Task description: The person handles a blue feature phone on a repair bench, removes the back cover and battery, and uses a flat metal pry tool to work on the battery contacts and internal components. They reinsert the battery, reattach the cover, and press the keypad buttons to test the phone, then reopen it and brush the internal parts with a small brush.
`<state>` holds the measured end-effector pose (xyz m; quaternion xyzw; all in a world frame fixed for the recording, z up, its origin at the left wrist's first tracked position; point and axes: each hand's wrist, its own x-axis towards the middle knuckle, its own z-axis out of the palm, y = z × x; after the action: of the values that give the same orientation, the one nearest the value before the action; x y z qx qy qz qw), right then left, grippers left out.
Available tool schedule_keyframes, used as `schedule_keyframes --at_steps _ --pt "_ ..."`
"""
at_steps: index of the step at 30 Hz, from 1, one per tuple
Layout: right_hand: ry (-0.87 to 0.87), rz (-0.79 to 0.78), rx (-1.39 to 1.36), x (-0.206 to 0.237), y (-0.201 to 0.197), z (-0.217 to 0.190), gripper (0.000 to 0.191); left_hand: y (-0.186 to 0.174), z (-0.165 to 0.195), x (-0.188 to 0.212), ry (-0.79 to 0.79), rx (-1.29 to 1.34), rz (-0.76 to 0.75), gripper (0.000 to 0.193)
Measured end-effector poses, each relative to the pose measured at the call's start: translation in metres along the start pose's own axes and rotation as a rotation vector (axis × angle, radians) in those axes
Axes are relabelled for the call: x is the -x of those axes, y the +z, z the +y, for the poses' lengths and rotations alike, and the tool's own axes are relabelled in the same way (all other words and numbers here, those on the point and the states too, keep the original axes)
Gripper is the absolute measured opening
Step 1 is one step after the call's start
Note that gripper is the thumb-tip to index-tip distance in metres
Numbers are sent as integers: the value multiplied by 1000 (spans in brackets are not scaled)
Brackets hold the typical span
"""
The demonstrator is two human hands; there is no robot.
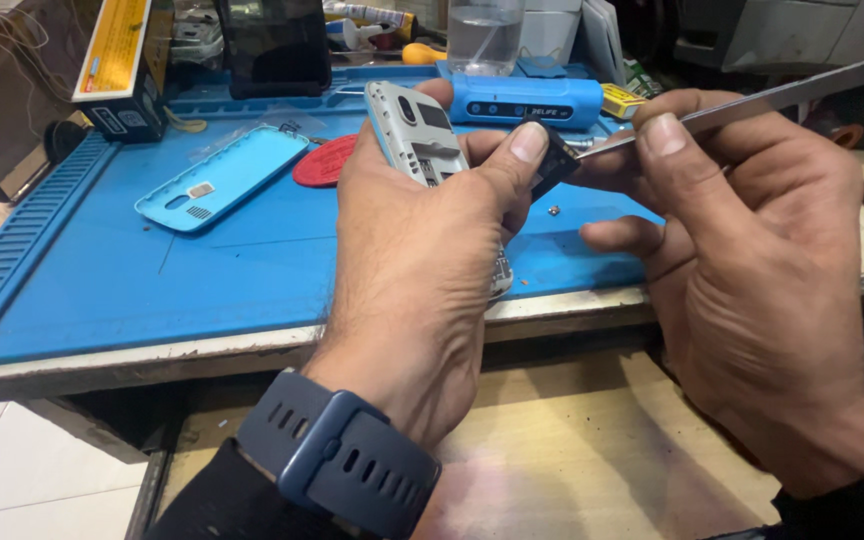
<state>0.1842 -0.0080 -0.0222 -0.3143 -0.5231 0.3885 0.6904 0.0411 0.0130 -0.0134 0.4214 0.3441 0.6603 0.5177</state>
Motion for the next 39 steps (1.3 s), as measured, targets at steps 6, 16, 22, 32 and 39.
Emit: schedule_keyframes --at_steps 6,16,22,32,39 --pt "-7 17 9 0 2 1 16 0 2 1 -1 1 -5 72" --pt "-4 14 36 -1 0 1 17 0 0 -1 -4 8 -6 69" --pt "-16 -4 19 -1 -1 1 17 0 0 0 -7 -10 -7 68" --pt "-14 5 12 -2 -1 2 17 1 2 1 -10 -3 -3 69" --pt "-28 -5 30 -1 -1 1 17 2 2 1 -14 0 1 70"
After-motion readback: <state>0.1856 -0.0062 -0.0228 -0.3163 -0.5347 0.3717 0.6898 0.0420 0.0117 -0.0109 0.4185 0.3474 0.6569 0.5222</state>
